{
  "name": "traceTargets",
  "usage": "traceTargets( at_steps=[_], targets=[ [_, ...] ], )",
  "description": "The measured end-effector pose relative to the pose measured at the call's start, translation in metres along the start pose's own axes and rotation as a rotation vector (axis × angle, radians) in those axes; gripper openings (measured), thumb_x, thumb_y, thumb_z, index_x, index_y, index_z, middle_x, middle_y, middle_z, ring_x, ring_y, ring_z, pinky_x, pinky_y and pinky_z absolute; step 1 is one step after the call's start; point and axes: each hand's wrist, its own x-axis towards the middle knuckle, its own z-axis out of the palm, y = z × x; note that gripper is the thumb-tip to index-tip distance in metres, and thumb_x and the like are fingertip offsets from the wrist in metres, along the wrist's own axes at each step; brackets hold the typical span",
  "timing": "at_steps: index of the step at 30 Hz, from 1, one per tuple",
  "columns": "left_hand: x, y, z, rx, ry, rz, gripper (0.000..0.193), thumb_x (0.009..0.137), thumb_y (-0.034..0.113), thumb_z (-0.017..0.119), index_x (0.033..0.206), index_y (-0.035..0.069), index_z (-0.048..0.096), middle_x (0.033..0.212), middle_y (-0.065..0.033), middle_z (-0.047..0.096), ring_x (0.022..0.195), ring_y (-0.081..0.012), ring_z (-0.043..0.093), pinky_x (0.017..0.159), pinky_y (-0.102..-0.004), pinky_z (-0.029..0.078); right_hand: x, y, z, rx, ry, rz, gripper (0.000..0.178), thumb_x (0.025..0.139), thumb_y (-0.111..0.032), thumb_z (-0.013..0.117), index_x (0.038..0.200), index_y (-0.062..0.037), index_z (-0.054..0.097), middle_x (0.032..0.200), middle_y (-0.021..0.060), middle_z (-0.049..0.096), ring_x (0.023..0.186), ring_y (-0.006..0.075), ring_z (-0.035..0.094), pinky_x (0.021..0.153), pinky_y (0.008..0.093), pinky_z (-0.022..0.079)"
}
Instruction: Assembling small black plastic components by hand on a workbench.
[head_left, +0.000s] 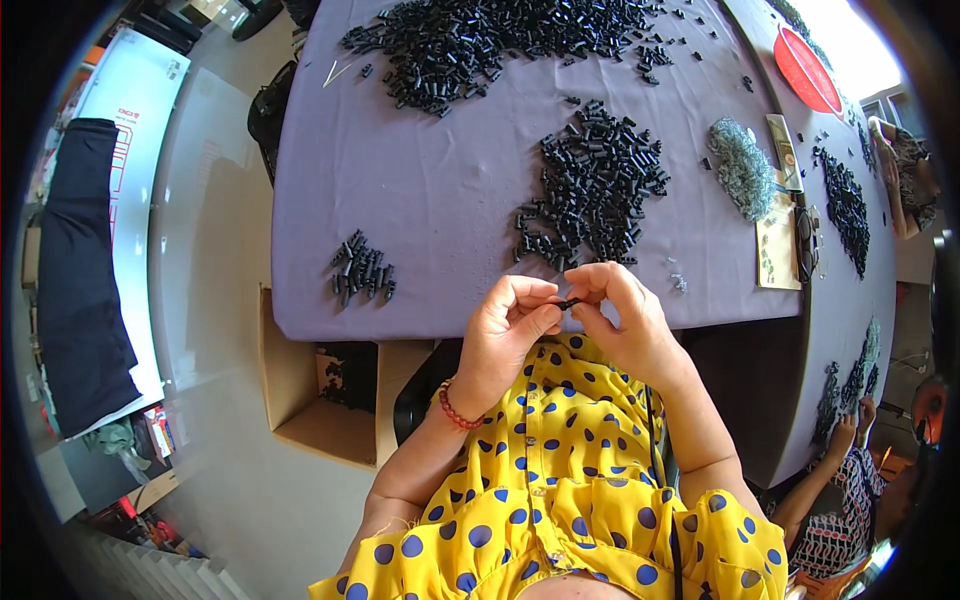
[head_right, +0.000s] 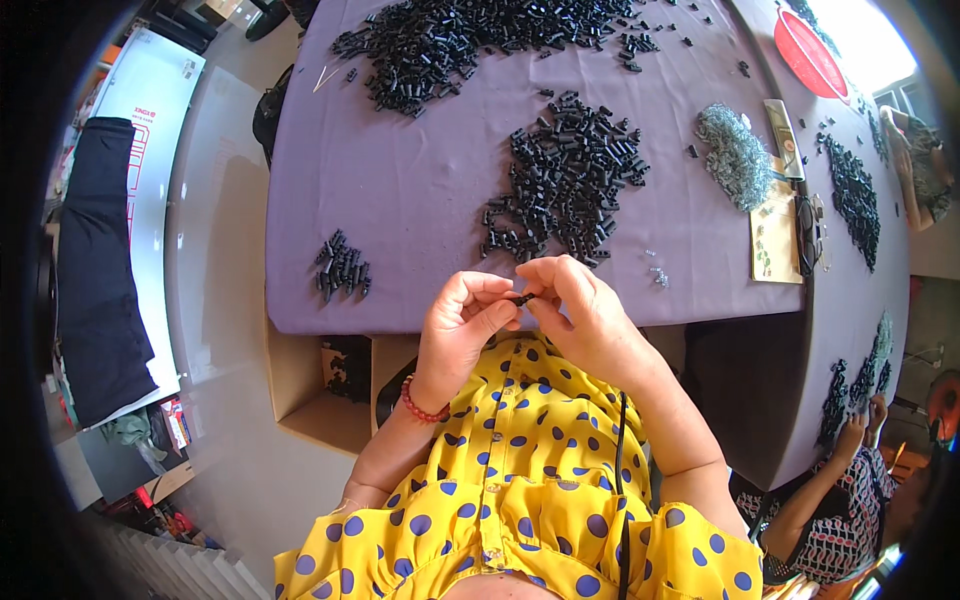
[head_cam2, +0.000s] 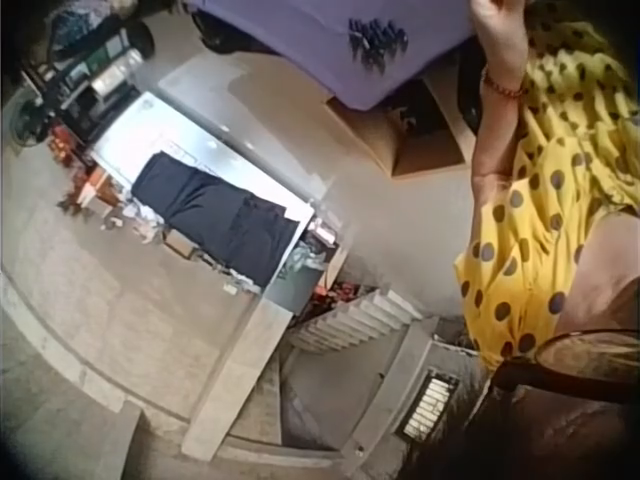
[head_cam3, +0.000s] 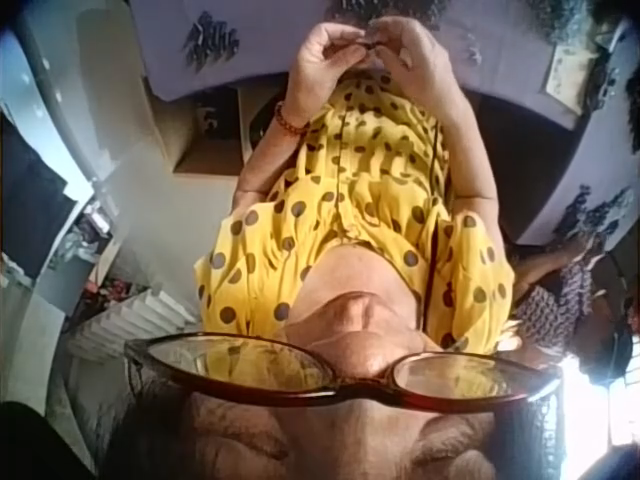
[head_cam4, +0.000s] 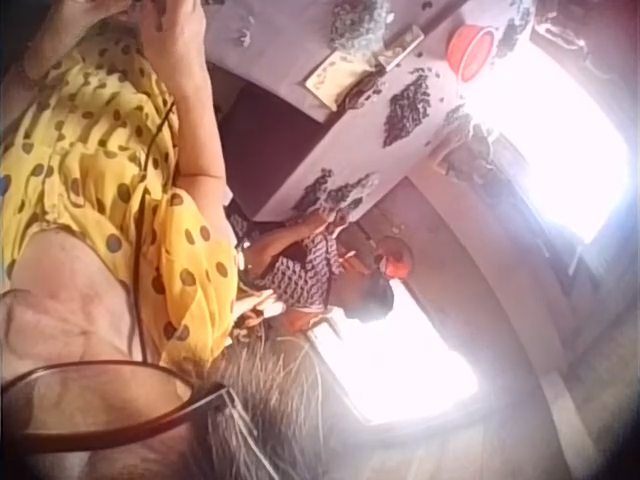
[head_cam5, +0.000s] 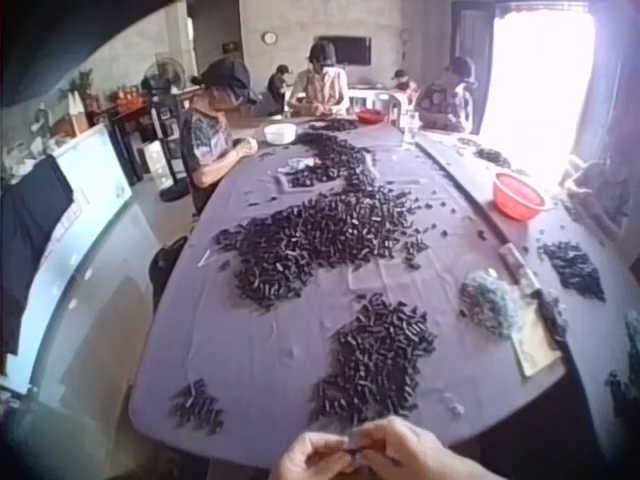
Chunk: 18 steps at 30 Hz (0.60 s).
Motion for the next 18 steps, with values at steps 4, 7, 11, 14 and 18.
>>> traceTargets(
  at_steps=[4, 7, 11, 14, 18],
  targets=[
    [-0.002, 0.000, 0.000, 0.004, 0.019, -0.021, 0.021, 0.100, 0.007, 0.067, 0.119, 0.001, 0.060, 0.105, -0.0058, 0.068, 0.091, -0.0107, 0.067, 0.086, -0.0259, 0.059, 0.002, 0.003, 0.002, -0.092, -0.022, -0.119, 0.033, 0.091, 0.006, 0.064, 0.123, 0.0000, 0.059, 0.102, 0.0128, 0.066, 0.094, 0.0264, 0.070, 0.081, 0.0339, 0.058],
    [-0.003, 0.002, 0.001, -0.094, 0.038, -0.089, 0.021, 0.100, 0.006, 0.067, 0.118, 0.000, 0.059, 0.104, -0.0071, 0.069, 0.090, -0.0127, 0.069, 0.086, -0.0269, 0.059, 0.003, 0.002, 0.004, 0.007, -0.025, -0.041, 0.033, 0.091, 0.006, 0.065, 0.123, 0.0004, 0.059, 0.101, 0.0142, 0.066, 0.094, 0.0292, 0.069, 0.080, 0.0346, 0.058],
    [0.000, 0.006, 0.009, -0.264, 0.113, -0.159, 0.021, 0.099, 0.004, 0.067, 0.118, 0.001, 0.059, 0.104, -0.0081, 0.070, 0.090, -0.0148, 0.071, 0.086, -0.0280, 0.060, 0.000, 0.012, 0.007, -0.044, 0.115, -0.039, 0.027, 0.088, -0.001, 0.071, 0.114, -0.0025, 0.064, 0.098, 0.0101, 0.068, 0.088, 0.0283, 0.067, 0.081, 0.0378, 0.051],
    [0.002, 0.004, 0.008, -0.278, 0.144, -0.175, 0.022, 0.099, 0.004, 0.068, 0.119, 0.001, 0.059, 0.105, -0.0077, 0.070, 0.092, -0.0142, 0.071, 0.086, -0.0277, 0.060, 0.001, 0.006, 0.007, -0.316, 0.171, -0.200, 0.020, 0.087, -0.007, 0.074, 0.106, -0.0063, 0.068, 0.095, 0.0048, 0.070, 0.084, 0.0232, 0.066, 0.087, 0.0389, 0.043],
    [0.003, 0.005, 0.007, -0.257, 0.136, -0.211, 0.023, 0.100, 0.007, 0.067, 0.121, 0.002, 0.059, 0.106, -0.0070, 0.071, 0.094, -0.0146, 0.072, 0.088, -0.0298, 0.060, 0.001, 0.004, 0.007, -0.470, 0.194, -0.300, 0.017, 0.087, -0.013, 0.075, 0.102, -0.0103, 0.069, 0.090, 0.0005, 0.068, 0.085, 0.0179, 0.065, 0.094, 0.0411, 0.034]
  ],
)
